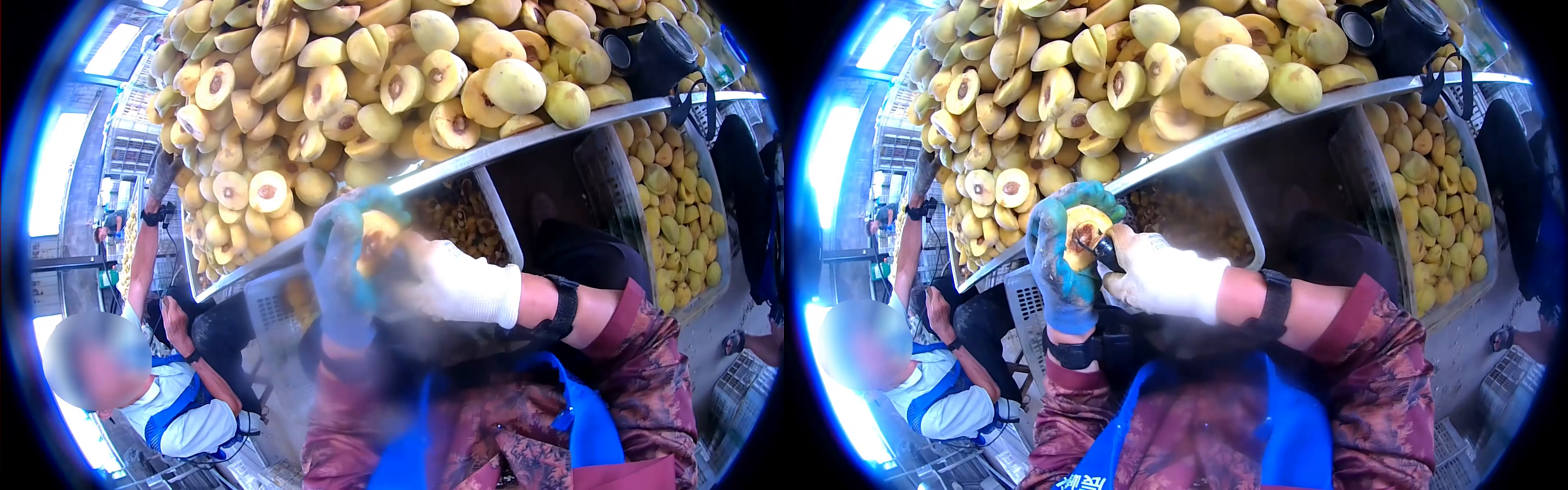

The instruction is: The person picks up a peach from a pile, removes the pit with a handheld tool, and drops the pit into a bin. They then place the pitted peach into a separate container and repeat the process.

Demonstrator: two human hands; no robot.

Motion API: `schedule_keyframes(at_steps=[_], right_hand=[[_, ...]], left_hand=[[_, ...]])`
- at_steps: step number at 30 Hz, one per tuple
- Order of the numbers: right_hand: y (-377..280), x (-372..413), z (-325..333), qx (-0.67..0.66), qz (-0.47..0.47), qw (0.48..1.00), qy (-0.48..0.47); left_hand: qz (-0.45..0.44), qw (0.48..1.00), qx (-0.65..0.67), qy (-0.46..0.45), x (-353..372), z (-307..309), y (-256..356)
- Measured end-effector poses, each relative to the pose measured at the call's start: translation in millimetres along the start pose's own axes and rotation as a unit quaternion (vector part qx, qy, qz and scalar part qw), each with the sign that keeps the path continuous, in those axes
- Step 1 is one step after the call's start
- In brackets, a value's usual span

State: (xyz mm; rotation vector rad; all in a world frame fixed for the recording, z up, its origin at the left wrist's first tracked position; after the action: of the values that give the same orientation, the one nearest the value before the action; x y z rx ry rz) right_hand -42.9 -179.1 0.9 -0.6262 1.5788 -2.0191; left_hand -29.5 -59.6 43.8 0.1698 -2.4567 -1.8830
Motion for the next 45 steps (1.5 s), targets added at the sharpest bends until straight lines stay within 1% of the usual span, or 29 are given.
schedule_keyframes(at_steps=[2, 4, 7, 9, 10, 11, 13, 16, 19, 22, 23, 26, 27, 28, 29, 30, 31, 32, 33, 34, 35, 36, 38, 39, 40, 41, 42, 44, 45], right_hand=[[1.8, 1.4, -1.8, 0.006, -0.012, 1.000, -0.012], [-11.8, 6.4, 5.7, -0.050, -0.046, 0.996, -0.050], [-25.2, 12.0, 11.2, -0.150, -0.106, 0.976, -0.114], [-1.9, 4.6, -2.9, -0.004, -0.008, 1.000, -0.003], [-1.0, 2.9, -4.2, 0.071, 0.042, 0.995, 0.052], [4.4, 3.8, -6.7, 0.063, 0.043, 0.996, 0.051], [-1.7, 3.5, -4.7, 0.047, 0.045, 0.997, 0.047], [-18.5, 13.5, 6.7, -0.091, -0.137, 0.978, -0.128], [-18.0, 16.3, -5.7, -0.271, -0.114, 0.936, -0.194], [-24.9, 23.6, -12.5, -0.469, -0.111, 0.840, -0.250], [-30.4, 30.2, -8.7, -0.508, -0.130, 0.801, -0.288], [-30.5, 27.8, -5.0, -0.470, -0.128, 0.818, -0.306], [-33.3, 22.0, -0.1, -0.353, -0.132, 0.888, -0.262], [-37.8, 15.6, 6.4, -0.229, -0.131, 0.941, -0.213], [-38.5, 10.9, 12.1, -0.034, -0.087, 0.986, -0.140], [-16.7, 6.0, -1.1, 0.153, 0.037, 0.987, -0.007], [-14.4, 8.7, -2.5, 0.165, 0.065, 0.984, 0.015], [-13.9, 9.2, -1.2, 0.230, 0.083, 0.969, 0.030], [-13.4, 9.9, 0.1, 0.294, 0.100, 0.949, 0.049], [-16.4, 7.9, 0.5, 0.406, 0.107, 0.906, 0.062], [-13.5, 4.3, 1.9, 0.518, 0.056, 0.854, -0.007], [11.3, -0.4, -2.0, 0.493, 0.029, 0.868, -0.056], [32.6, 3.3, 1.9, 0.549, -0.013, 0.826, -0.131], [43.0, 1.2, -1.6, 0.583, -0.059, 0.794, -0.163], [37.9, 0.7, -1.2, 0.576, -0.025, 0.808, -0.120], [32.3, 0.9, -0.4, 0.568, 0.011, 0.819, -0.078], [26.8, 1.3, 0.7, 0.558, 0.047, 0.827, -0.037], [22.9, 0.7, -0.3, 0.559, 0.073, 0.825, -0.035], [18.8, -0.3, -3.5, 0.557, 0.074, 0.827, -0.024]], left_hand=[[0.021, 0.999, 0.034, -0.031, -2.5, -4.7, 3.8], [0.057, 0.997, 0.029, -0.053, -3.5, -4.8, 4.8], [-0.048, 0.997, -0.004, -0.057, -1.9, -5.4, 3.5], [-0.047, 0.997, -0.004, -0.067, 1.0, -13.9, 7.0], [-0.047, 0.996, -0.003, -0.072, 2.0, -17.8, 7.8], [-0.043, 0.998, 0.026, -0.046, 0.2, -16.4, 3.8], [0.029, 0.996, -0.005, -0.082, -3.4, -11.1, 3.7], [0.131, 0.986, -0.034, -0.097, -6.6, -11.6, 4.8], [0.201, 0.965, -0.052, -0.163, -11.8, -9.4, 6.7], [0.189, 0.963, 0.018, -0.189, -8.8, -8.0, 5.9], [0.189, 0.969, 0.021, -0.159, -3.6, -9.2, 6.6], [0.043, 0.983, 0.107, -0.141, 1.3, -15.3, 6.3], [0.023, 0.988, 0.047, -0.145, -3.3, -13.2, 6.9], [0.030, 0.995, 0.050, -0.075, -4.4, -5.5, 0.0], [0.024, 0.996, 0.079, -0.045, -6.0, -0.5, -5.1], [0.017, 0.994, 0.106, -0.016, -7.8, 5.9, -8.3], [0.035, 0.986, 0.163, 0.002, -8.3, 10.5, -7.6], [0.051, 0.974, 0.221, 0.023, -8.7, 15.2, -7.0], [0.019, 0.974, 0.222, 0.051, -9.4, 25.2, -6.1], [-0.013, 0.972, 0.223, 0.078, -9.9, 38.9, -6.5], [0.036, 0.938, 0.333, 0.088, -8.9, 57.7, -4.2], [-0.088, 0.978, 0.184, 0.033, -3.7, 77.1, 12.9], [-0.122, 0.982, 0.042, 0.135, 7.7, 140.0, 33.8], [-0.090, 0.940, -0.298, 0.141, 15.7, 142.8, 70.1], [-0.048, 0.928, -0.315, 0.195, 11.4, 183.8, 66.4], [-0.098, 0.836, -0.510, 0.176, 9.0, 180.2, 78.9], [-0.142, 0.704, -0.680, 0.149, 7.5, 170.7, 87.5], [-0.220, 0.693, -0.683, 0.072, -8.1, 136.0, 83.1], [-0.240, 0.676, -0.697, 0.007, -19.0, 102.4, 82.1]])
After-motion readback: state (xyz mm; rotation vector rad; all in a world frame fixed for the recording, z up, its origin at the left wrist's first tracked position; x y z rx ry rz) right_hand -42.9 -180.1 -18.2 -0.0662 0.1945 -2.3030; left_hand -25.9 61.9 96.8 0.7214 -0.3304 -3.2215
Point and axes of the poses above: each hand's wrist, its own x-axis away from the middle knuckle, its own z-axis out of the back of the hand, y = z × x, the point moved 5 cm from there along -x, towards the middle knuckle, and after that the axes turned 12 degrees about x, right-handed, at the moved point
